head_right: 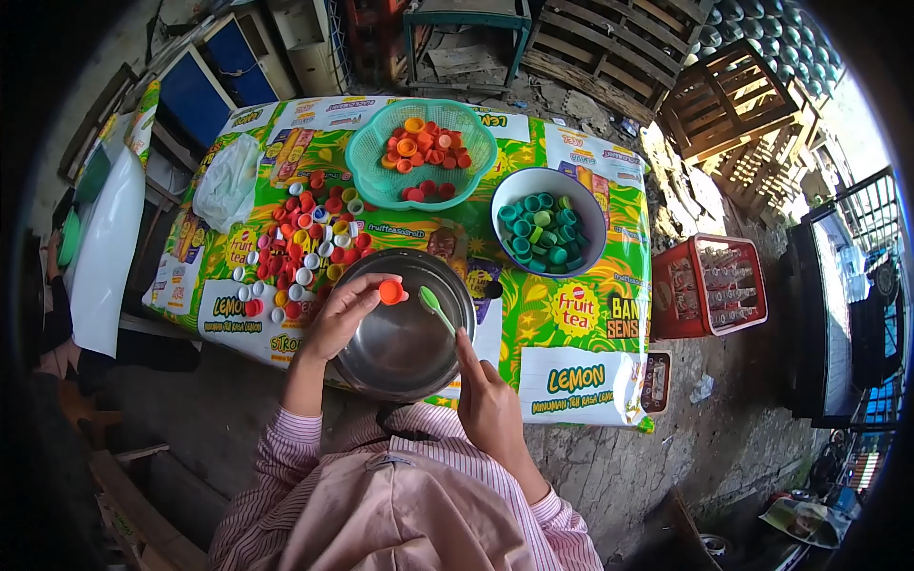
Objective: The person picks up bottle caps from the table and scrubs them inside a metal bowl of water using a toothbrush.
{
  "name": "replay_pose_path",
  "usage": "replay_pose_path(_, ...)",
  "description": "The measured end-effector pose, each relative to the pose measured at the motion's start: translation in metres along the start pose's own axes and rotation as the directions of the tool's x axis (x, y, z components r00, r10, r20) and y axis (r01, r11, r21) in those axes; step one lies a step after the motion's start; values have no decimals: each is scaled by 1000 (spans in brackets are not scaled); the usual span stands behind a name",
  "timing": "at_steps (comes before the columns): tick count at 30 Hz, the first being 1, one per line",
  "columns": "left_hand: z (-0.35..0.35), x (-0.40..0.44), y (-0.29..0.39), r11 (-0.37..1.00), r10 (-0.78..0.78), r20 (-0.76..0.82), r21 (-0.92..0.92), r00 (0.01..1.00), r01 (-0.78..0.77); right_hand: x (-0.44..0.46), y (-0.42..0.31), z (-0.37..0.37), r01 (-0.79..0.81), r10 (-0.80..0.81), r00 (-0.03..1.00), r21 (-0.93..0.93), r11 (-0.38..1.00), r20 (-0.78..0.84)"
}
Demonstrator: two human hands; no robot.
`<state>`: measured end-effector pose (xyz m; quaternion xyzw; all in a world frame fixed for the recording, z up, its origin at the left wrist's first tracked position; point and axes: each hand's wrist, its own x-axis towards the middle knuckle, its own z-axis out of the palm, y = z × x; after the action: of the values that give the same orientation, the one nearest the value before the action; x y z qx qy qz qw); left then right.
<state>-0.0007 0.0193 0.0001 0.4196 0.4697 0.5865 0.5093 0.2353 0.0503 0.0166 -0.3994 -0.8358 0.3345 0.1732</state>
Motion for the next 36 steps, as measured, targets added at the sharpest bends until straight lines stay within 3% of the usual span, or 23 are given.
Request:
replay_pose_path(3,0,-1,2,999,2,-11,48,1000,-2,-2,-10,-9,47,-38,992,76,996,-122)
replay_pose_path(12,8,-7,14,982,-54,-46,-183,997,45,-1,-26,-16,98,-94,992,54,994,-83)
replay_pose_path(14,5,-8,10,970,-59,11,-237,998,60,-1,-27,-16,111,-104,990,68,992,-99)
replay_pose_path(21,1,-8,4,963,-72,18,-259,997,74,0,-29,-14,159,-152,982,58,985,-115)
replay_pose_path(24,4,-8,4,964,4,40,-264,999,7,3,-27,-12,163,-163,985,-14,987,-55)
replay_pose_path(25,3,-8,2,980,20,-22,200,1000,-15,4,-23,-10,162,-163,985,-14,987,-52)
replay_pose_path(26,2,-8,-3,784,62,-72,621,995,-4,5,-15,-7,140,-140,986,-16,990,-86)
replay_pose_path(27,-2,-11,-18,483,162,-98,875,982,8,5,-7,-5,118,-119,986,-16,993,-119)
replay_pose_path(28,-4,-13,-33,483,162,-102,875,982,11,6,0,-3,110,-110,984,-6,994,-137)
replay_pose_path(30,-8,-13,-61,217,94,-36,976,995,15,3,16,2,94,-95,987,-13,995,-129)
replay_pose_path(32,-4,-14,-80,140,107,21,990,994,-35,-3,23,4,72,-75,991,-36,997,-113)
replay_pose_path(34,0,-16,-92,116,70,113,986,991,-121,-6,25,5,50,-56,993,-58,997,-99)
replay_pose_path(36,-2,-15,-91,137,74,98,985,993,-107,-7,25,5,30,-36,996,-72,997,-81)
